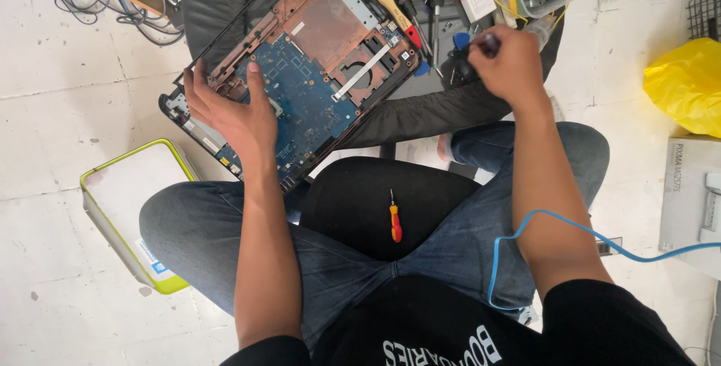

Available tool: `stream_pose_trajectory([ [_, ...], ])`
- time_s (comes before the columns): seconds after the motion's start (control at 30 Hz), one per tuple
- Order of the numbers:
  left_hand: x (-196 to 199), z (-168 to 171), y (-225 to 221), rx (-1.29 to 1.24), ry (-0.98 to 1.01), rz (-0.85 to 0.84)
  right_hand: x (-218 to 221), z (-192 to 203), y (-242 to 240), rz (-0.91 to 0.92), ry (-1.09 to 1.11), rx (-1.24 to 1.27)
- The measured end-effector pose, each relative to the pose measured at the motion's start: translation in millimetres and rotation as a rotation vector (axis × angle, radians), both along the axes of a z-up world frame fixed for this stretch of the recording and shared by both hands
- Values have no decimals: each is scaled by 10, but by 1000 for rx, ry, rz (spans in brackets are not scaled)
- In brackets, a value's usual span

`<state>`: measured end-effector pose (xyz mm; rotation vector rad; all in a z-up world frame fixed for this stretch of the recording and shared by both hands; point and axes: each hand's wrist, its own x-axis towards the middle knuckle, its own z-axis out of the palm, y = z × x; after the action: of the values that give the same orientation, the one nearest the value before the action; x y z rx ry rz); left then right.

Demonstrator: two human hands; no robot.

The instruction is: Fastening screws on a laptop motherboard and reassembling the laptop casing using a screwdriver.

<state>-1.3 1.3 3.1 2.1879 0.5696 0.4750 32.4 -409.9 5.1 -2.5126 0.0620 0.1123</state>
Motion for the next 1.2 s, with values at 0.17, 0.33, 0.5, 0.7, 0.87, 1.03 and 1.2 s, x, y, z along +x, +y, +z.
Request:
stream_pose_trajectory([
  [0.17,-4,175,-92,35,-128,-27,-2,294,180,-233,69,366],
  [0.33,-152,527,-473,10,-451,-436,-185,329,641,-225,219,640],
  [0.5,-396,380,-881,-345,-462,-762,-575,156,1243,-19,375,1149],
  [0.7,-357,356,-727,-355,-477,-693,-548,244,1411,82,412,1182],
  [0.87,-371,443,-582,-346,-472,-738,-515,239,1483,90,464,1167],
  [1.03,-397,327,-447,-118,-504,-687,-526,123,1587,154,414,1073],
  [1.2,-359,55,-316,174,-624,-496,-569,-19,1712,279,357,988],
])
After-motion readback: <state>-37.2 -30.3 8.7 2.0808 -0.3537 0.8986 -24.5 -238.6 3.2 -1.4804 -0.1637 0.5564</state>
